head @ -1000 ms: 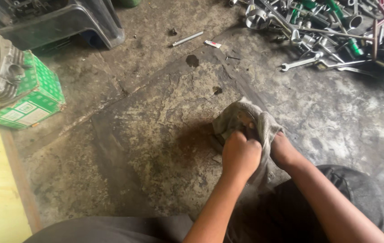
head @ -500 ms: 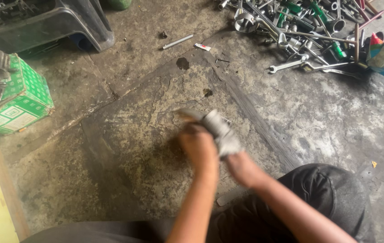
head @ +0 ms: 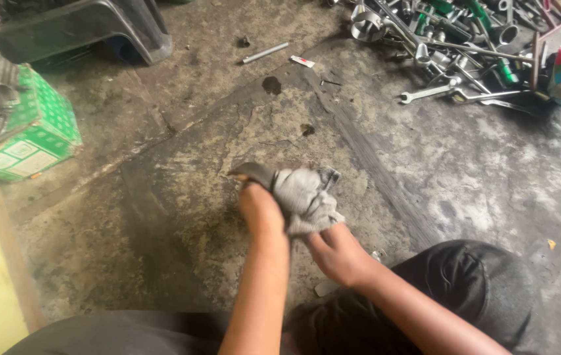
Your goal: The person sits on the floor and cleans a curved metal part using a cloth and a small metal file. They wipe the part repeatedly and then use the file to scrape the surface, removing residue.
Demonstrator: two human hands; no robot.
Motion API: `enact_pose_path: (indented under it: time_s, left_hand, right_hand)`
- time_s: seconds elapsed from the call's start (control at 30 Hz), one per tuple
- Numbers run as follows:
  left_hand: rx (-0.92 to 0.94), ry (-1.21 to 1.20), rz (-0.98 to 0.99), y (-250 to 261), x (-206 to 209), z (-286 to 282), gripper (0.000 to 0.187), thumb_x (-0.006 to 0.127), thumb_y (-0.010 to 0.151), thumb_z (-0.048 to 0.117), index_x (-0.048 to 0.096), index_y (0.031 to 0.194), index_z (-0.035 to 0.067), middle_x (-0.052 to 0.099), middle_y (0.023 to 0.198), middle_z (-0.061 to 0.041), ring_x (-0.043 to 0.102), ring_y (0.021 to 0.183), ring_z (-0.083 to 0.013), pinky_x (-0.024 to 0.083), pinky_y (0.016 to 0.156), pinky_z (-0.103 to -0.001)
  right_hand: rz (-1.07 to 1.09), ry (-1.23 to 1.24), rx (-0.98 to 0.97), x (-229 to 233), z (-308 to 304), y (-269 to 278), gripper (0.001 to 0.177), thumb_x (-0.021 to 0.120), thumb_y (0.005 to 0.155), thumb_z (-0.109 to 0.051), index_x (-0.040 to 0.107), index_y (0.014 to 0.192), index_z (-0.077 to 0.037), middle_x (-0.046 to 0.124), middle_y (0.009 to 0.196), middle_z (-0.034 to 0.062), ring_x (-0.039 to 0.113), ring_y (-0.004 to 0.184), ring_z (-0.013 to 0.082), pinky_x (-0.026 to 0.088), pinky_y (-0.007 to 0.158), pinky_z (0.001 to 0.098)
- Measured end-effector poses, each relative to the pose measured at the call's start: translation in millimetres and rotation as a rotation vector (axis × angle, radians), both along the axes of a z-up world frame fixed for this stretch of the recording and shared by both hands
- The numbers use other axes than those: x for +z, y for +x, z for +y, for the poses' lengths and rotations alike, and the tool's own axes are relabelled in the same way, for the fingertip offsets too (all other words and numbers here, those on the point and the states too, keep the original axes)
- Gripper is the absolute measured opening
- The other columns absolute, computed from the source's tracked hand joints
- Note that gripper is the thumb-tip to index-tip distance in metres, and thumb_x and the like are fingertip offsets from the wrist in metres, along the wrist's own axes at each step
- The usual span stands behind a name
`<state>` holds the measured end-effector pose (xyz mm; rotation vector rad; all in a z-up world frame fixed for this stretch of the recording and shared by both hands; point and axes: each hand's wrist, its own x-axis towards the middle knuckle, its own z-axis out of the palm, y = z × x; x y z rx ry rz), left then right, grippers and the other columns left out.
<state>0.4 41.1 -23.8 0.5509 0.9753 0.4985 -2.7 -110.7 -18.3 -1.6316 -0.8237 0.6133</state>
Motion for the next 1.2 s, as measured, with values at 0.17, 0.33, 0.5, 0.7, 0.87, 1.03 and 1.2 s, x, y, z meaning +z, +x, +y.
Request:
enact_pose_path:
  time_s: [0.17,0.33,0.5,0.7,0.87,1.03,1.2]
  left_hand:
    - [0.043,0.108,0.017,-3.9,13.0,9.4,0.040,0.034,0.101,0.028,0.061,0.092,0.000,0.064,0.085,-0.012,0.065,0.076,-0.0245,0.057,0.070,-0.038]
    - [-0.106,0.109,0.177,-5.7,36.5,-52.5,0.029,0.027,0.101,0.034,0.051,0.102,0.018,0.065,0.090,-0.008,0.066,0.080,-0.0180,0.058,0.076,-0.034]
    - [-0.600,0.752,-0.105,-11.0,38.1,-105.2,0.030,0.035,0.103,0.021,0.057,0.094,0.003,0.062,0.077,-0.010,0.060,0.065,-0.0246,0.054,0.060,-0.040]
    - [-0.740,0.664,-0.548,-11.4,33.8,-83.5,0.042,0.037,0.106,0.039,0.060,0.093,0.007,0.064,0.080,-0.010,0.063,0.070,-0.0222,0.053,0.058,-0.036]
    - [-0.449,0.578,-0.477,-12.1,19.8,-37.5,0.045,0.046,0.097,0.051,0.060,0.087,0.008,0.069,0.082,-0.009,0.070,0.074,-0.0214,0.058,0.058,-0.035]
    - [-0.247,0.432,-0.483,-7.6,-2.2,-20.8,0.044,0.056,0.091,0.048,0.062,0.102,0.006,0.065,0.089,-0.010,0.067,0.077,-0.0241,0.059,0.063,-0.038]
    - [-0.349,0.560,-0.609,-7.2,-1.8,-16.4,0.059,0.052,0.092,0.059,0.062,0.108,0.002,0.067,0.098,-0.012,0.069,0.089,-0.0228,0.060,0.065,-0.036]
  right_hand:
    - [-0.284,-0.077,-0.036,-4.9,-10.2,-3.0,0.028,0.053,0.090,-0.005,0.065,0.116,-0.005,0.071,0.111,0.0105,0.066,0.104,0.0242,0.053,0.092,0.0400]
    - [0.247,-0.105,-0.204,-46.9,-15.9,38.9,0.030,0.044,0.103,-0.017,0.065,0.119,-0.002,0.068,0.103,0.0118,0.061,0.088,0.0191,0.055,0.075,0.0361]
    - [0.457,0.222,-0.198,-19.7,-17.4,97.2,0.039,0.046,0.102,-0.035,0.065,0.116,-0.004,0.071,0.107,0.0125,0.068,0.090,0.0192,0.060,0.079,0.0351]
    - [0.775,0.713,-0.359,-37.6,-88.7,116.7,0.045,0.070,0.093,-0.045,0.066,0.122,-0.011,0.067,0.117,0.0096,0.066,0.101,0.0222,0.057,0.085,0.0366]
    - [0.730,1.051,-0.056,-40.0,-112.4,100.1,0.031,0.071,0.104,-0.035,0.064,0.115,-0.007,0.064,0.108,0.0095,0.064,0.101,0.0240,0.057,0.093,0.0399]
    - [0.839,0.907,-0.402,-22.3,-109.8,84.6,0.051,0.074,0.105,-0.047,0.060,0.129,-0.004,0.065,0.124,0.0142,0.067,0.116,0.0297,0.057,0.098,0.0454]
    - [0.931,0.986,-0.128,-24.2,-113.0,82.3,0.069,0.076,0.095,-0.048,0.060,0.143,-0.002,0.063,0.136,0.0250,0.065,0.120,0.0430,0.058,0.088,0.0572]
